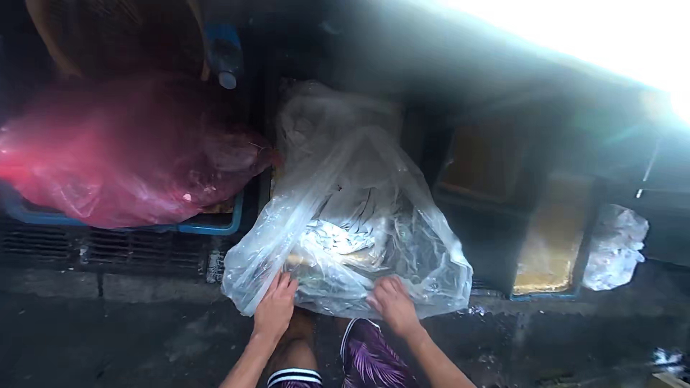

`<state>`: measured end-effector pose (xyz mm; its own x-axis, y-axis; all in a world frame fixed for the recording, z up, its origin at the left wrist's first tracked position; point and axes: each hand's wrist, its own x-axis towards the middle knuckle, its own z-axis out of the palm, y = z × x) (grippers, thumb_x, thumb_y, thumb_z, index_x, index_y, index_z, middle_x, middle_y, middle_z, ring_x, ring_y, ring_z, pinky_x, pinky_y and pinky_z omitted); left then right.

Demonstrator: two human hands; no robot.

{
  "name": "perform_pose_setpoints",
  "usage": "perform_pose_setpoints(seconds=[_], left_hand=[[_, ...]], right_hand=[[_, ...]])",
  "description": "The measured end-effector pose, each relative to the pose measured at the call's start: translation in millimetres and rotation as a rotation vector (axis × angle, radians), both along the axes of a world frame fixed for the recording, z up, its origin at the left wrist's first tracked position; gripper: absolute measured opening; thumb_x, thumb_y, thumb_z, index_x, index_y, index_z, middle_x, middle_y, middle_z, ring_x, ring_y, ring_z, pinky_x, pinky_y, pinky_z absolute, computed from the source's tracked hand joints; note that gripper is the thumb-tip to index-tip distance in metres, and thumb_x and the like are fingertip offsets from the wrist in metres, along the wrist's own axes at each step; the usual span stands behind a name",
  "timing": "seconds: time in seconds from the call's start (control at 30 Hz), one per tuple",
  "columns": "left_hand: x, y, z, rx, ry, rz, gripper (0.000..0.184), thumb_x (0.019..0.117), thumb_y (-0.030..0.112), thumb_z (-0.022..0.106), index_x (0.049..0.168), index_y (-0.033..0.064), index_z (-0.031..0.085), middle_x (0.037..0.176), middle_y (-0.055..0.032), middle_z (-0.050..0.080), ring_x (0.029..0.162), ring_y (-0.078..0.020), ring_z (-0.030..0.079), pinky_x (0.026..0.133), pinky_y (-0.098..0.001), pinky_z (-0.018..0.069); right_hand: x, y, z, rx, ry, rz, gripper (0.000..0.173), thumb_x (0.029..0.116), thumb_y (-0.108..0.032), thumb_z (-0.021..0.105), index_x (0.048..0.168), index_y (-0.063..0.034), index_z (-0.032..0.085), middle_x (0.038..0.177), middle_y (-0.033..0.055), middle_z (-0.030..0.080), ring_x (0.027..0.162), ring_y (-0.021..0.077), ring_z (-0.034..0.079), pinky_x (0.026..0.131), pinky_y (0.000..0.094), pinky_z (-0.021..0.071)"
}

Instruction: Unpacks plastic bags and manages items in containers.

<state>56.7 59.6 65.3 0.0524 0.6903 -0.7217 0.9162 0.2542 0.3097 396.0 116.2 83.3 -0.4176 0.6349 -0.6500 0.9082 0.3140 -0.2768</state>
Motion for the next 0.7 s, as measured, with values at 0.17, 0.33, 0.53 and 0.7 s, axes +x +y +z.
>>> perform_pose_setpoints(seconds=[0.17,0.33,0.53,0.7], left_hand=[[-18.0,-62.2,-8.2,0.193,0.144,0.001,0.023,0.0916,0.002,0.066,0.107,0.0162,0.076,0.130,-0.0065,0.069,0.137,-0.0321,0.054,0.099,-0.0510,0.0542],[-15.1,-92.5,-32.6,0.279,0.209,0.126,0.023,0.0888,-0.004,0.065,0.104,0.0117,0.075,0.125,-0.0131,0.069,0.115,-0.0368,0.067,0.084,-0.0552,0.0583],[-53.8,-90.4,-36.4,0.056,0.355,0.278,0.034,0.1071,0.034,0.051,0.113,0.0086,0.074,0.106,-0.0257,0.073,0.104,-0.0471,0.069,0.091,-0.0642,0.0532],[-96.8,-68.6,-56.5,-0.100,-0.260,1.062,0.038,0.1057,0.013,0.051,0.138,-0.0068,0.054,0.138,-0.0206,0.060,0.128,-0.0232,0.058,0.112,-0.0403,0.0460]], right_hand=[[29.1,-45.8,-33.0,0.224,0.206,-0.023,0.023,0.0994,-0.041,0.063,0.106,-0.0229,0.075,0.130,0.0034,0.068,0.134,0.0268,0.058,0.119,0.0578,0.0368],[50.3,-68.4,-48.8,0.407,0.205,-0.009,0.021,0.0988,-0.034,0.062,0.112,-0.0226,0.074,0.127,0.0034,0.070,0.127,0.0269,0.062,0.113,0.0517,0.0455],[86.4,-76.5,-26.7,-0.036,0.005,-0.626,0.067,0.1034,-0.047,0.051,0.152,-0.0017,0.046,0.158,0.0187,0.045,0.149,0.0310,0.041,0.125,0.0552,0.0279],[78.8,20.4,-53.1,-0.321,0.564,-1.518,0.087,0.1007,-0.074,0.026,0.167,-0.0213,0.006,0.167,0.0102,0.031,0.147,0.0243,0.045,0.115,0.0516,0.0471]])
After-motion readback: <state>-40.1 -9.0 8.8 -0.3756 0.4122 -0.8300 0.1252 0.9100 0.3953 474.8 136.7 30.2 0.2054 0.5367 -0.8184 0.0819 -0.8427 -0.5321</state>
